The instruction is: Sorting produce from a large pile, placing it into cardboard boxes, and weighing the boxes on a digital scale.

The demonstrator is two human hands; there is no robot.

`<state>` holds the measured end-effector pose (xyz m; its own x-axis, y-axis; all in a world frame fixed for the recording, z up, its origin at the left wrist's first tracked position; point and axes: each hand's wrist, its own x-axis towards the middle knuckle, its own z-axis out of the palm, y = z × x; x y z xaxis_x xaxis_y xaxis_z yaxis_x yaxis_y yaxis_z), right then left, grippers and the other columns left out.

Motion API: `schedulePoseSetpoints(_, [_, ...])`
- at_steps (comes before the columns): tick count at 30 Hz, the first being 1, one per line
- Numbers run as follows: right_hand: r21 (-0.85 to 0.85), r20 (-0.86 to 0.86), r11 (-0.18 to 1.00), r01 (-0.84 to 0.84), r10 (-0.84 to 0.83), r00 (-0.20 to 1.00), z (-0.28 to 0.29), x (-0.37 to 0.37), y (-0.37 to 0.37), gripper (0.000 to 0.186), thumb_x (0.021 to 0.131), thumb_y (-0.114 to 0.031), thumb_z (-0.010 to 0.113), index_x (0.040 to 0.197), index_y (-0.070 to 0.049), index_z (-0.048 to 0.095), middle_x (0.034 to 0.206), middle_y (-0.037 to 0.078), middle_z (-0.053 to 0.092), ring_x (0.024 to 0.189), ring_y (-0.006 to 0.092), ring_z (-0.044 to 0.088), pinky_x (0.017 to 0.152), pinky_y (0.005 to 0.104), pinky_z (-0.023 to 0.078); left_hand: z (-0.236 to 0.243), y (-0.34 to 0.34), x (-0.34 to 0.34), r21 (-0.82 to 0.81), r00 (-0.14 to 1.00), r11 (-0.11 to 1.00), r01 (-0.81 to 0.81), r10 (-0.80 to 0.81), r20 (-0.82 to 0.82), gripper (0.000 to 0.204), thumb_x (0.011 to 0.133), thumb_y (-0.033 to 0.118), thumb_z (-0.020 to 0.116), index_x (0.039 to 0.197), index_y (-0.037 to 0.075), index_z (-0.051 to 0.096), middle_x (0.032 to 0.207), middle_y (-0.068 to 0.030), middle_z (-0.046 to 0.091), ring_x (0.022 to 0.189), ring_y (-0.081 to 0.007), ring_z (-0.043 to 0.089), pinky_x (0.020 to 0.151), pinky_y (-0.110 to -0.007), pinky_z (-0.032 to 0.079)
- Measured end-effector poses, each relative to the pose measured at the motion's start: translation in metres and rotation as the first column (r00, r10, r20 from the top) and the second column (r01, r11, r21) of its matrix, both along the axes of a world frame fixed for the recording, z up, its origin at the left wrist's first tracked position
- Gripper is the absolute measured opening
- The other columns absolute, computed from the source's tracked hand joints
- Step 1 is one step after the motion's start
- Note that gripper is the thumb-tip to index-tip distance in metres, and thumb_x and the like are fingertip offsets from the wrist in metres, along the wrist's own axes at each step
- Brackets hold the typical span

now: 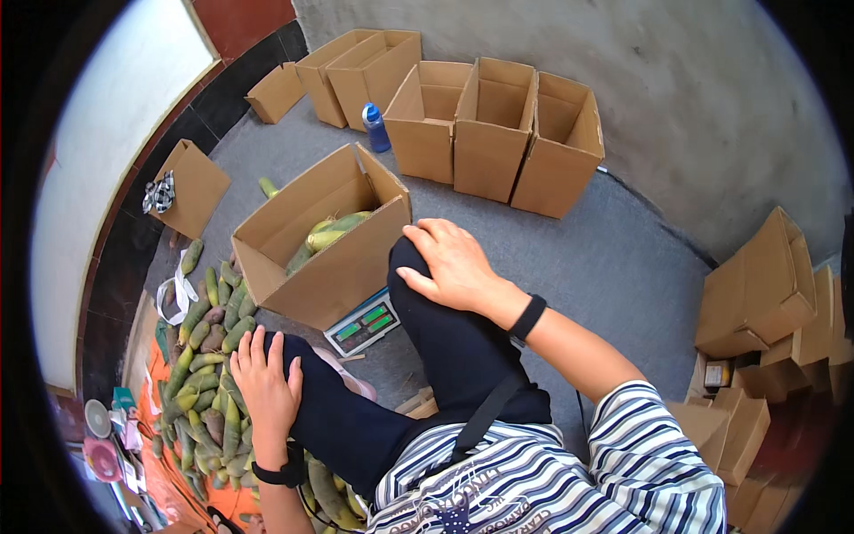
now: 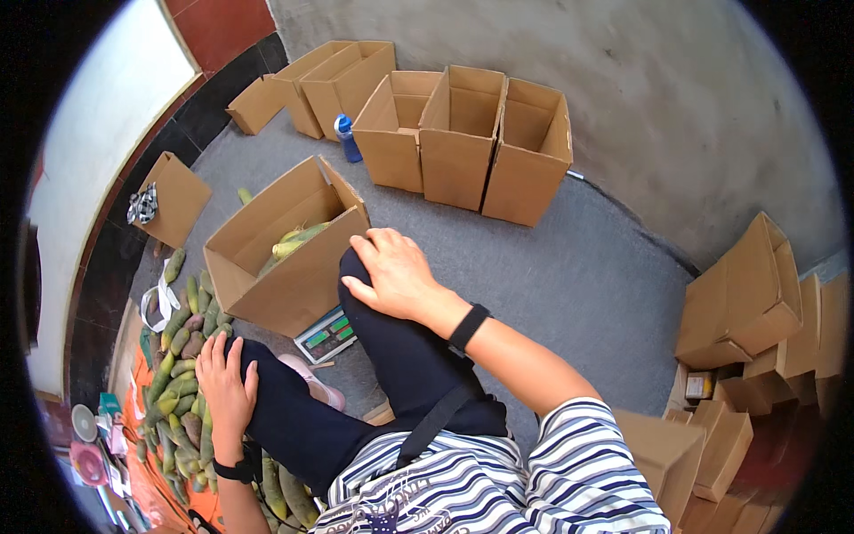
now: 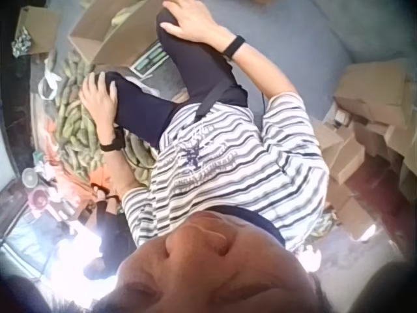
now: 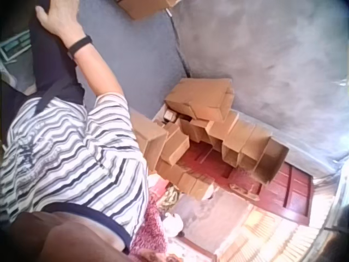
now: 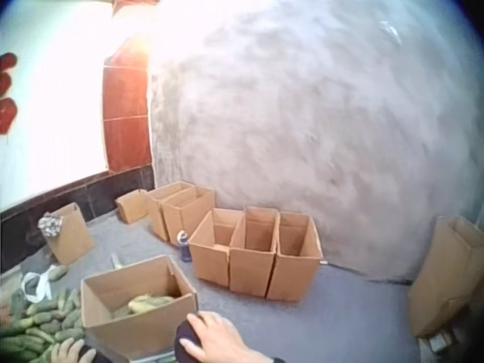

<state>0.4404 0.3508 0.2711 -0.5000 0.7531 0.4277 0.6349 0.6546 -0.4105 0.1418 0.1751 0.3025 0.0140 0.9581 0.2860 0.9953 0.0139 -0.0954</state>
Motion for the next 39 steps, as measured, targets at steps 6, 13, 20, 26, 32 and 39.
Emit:
schedulePoseSetpoints(6, [-0.025,-0.074,0.999,-0.024,0.023,0.997,-0.017,-0.010,0.010,0.056,0.086,-0.041,0.062,0.126,-0.001,0.057,0.122,0.024,0.055,0.117,0.0380,0.052,0.097,0.0501,0.044,0.012,-0.014,0.008,-0.070,0.992,0.992,-0.102,0.097,-0.078,0.049,0.084,0.027,0.069,0.126,0.005,0.058,0.141,-0.0185,0.047,0.135,-0.0382,0.037,0.110,-0.057,0.027])
schedulePoseSetpoints(13, [-0.096,-0.101,0.995,-0.025,0.016,0.995,-0.022,0.003,0.016,0.050,0.088,-0.041,0.060,0.124,-0.007,0.058,0.123,0.021,0.056,0.117,0.0377,0.053,0.096,0.0483,0.045,0.091,0.012,0.029,-0.278,0.948,0.959,0.063,0.029,0.317,0.054,0.080,0.020,0.074,0.127,0.002,0.054,0.139,-0.0219,0.048,0.128,-0.0397,0.047,0.108,-0.043,0.037])
schedulePoseSetpoints(20, [-0.106,-0.230,0.991,-0.080,0.053,0.972,-0.020,-0.018,0.009,0.049,0.084,-0.038,0.066,0.119,-0.005,0.058,0.113,0.021,0.057,0.113,0.0393,0.052,0.093,0.0501,0.045,0.091,0.084,-0.002,-0.131,0.747,0.988,0.082,0.026,0.664,0.038,0.097,0.014,0.059,0.134,0.007,0.051,0.125,-0.0068,0.056,0.109,-0.0167,0.056,0.089,-0.031,0.048])
schedulePoseSetpoints(26, [-0.234,0.066,0.926,0.298,-0.291,0.955,-0.007,0.121,-0.054,0.051,0.085,-0.033,0.068,0.123,0.000,0.057,0.125,0.023,0.057,0.115,0.0382,0.057,0.096,0.0457,0.048,0.046,0.149,-0.049,-0.180,0.655,0.975,0.131,0.052,0.754,0.038,0.097,0.015,0.060,0.134,0.007,0.053,0.118,-0.0104,0.060,0.106,-0.0165,0.057,0.090,-0.030,0.047])
schedulePoseSetpoints(32, [0.020,0.864,0.108,0.994,-0.502,0.037,-0.017,0.337,-0.192,0.056,0.079,-0.057,0.069,0.097,-0.004,0.071,0.101,0.015,0.070,0.100,0.0286,0.067,0.082,0.0406,0.054,0.006,0.176,-0.074,-0.170,0.629,0.974,0.152,0.037,0.776,0.038,0.098,0.017,0.060,0.133,0.003,0.053,0.117,-0.0095,0.061,0.101,-0.0160,0.059,0.088,-0.029,0.047])
schedulePoseSetpoints(39, [-0.276,0.710,0.008,0.961,-0.672,0.209,-0.076,0.372,-0.254,0.033,0.084,-0.031,0.071,0.106,-0.006,0.069,0.101,0.019,0.070,0.098,0.0369,0.066,0.085,0.0444,0.052,-0.020,0.174,-0.051,-0.229,0.622,0.960,0.161,0.081,0.779,0.037,0.097,0.018,0.061,0.129,0.001,0.054,0.113,-0.0080,0.061,0.097,-0.0149,0.058,0.087,-0.029,0.047])
